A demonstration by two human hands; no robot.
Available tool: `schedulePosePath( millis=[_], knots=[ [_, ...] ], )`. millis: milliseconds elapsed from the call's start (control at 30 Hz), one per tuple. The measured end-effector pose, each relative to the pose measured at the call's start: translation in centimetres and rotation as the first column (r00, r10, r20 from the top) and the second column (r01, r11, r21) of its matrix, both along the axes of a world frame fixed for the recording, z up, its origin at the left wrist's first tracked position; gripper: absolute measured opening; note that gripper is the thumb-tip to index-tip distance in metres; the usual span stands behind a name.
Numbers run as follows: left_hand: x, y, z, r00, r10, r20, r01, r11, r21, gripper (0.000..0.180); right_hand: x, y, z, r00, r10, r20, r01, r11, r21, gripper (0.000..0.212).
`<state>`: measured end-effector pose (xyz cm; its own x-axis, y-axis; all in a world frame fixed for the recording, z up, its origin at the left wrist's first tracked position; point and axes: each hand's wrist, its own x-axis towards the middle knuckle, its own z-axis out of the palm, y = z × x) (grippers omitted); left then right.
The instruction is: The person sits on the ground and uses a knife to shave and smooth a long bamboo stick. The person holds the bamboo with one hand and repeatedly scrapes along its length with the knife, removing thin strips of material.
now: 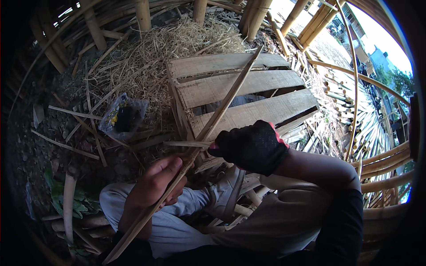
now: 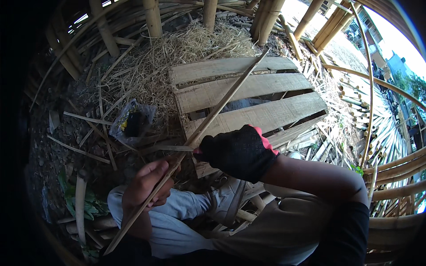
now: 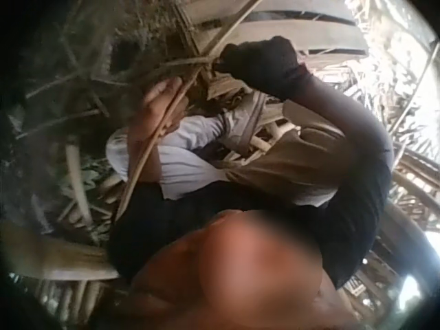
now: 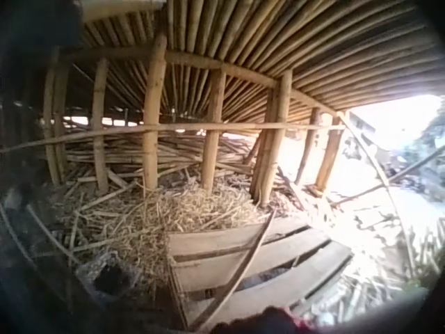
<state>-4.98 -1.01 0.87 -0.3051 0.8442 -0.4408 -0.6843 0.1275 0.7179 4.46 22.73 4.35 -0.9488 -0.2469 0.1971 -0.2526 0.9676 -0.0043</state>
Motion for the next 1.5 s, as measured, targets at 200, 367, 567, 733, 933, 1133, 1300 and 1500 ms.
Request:
schedulePosePath(
  millis=[200, 367, 567, 733, 933, 1133, 1300, 1500],
  knots=[
    [0.0, -0.3, -0.4, 0.999, -0.037, 0.027, 0.037, 0.999, 0.013, 0.034, -0.6, 2.3, -0.3, 0.995, -0.094, 0.044, 0.094, 0.996, 0.004, 0.025],
    [0.0, -0.5, -0.4, 0.996, -0.036, 0.077, 0.031, 0.998, 0.063, 0.035, -1.6, 4.1, -1.6, 0.967, -0.14, 0.212, 0.161, 0.984, -0.083, 0.027],
    [-1.0, 0.2, -1.7, 0.994, -0.096, 0.055, 0.082, 0.973, 0.215, 0.033, -1.8, 5.1, -1.8, 0.96, -0.218, 0.176, 0.212, 0.976, 0.053, 0.032],
    [-1.8, 0.8, -2.1, 0.982, -0.073, -0.173, 0.099, 0.984, 0.147, 0.043, -1.4, 5.0, -2.4, 0.958, -0.22, 0.185, 0.211, 0.975, 0.068, 0.036],
    [-3.0, 1.3, -3.9, 0.987, -0.111, -0.113, 0.136, 0.959, 0.249, 0.045, -0.7, 5.2, -1.2, 0.979, -0.13, 0.156, 0.104, 0.981, 0.166, 0.025],
    [-4.5, 2.6, -6.0, 0.993, -0.064, 0.102, 0.056, 0.995, 0.083, 0.038, -0.7, 4.6, -0.8, 0.958, -0.135, 0.252, 0.097, 0.983, 0.155, 0.026],
    [-3.0, 2.3, -4.4, 0.976, -0.076, 0.204, 0.03, 0.975, 0.219, 0.031, 0.0, 3.5, -0.8, 0.988, -0.122, 0.099, 0.121, 0.993, 0.013, 0.041],
    [-1.2, 2.8, -3.1, 0.986, -0.117, 0.12, 0.094, 0.98, 0.178, 0.029, 1.5, 2.3, 0.1, 0.965, -0.157, 0.212, 0.155, 0.988, 0.026, 0.023]
  ],
)
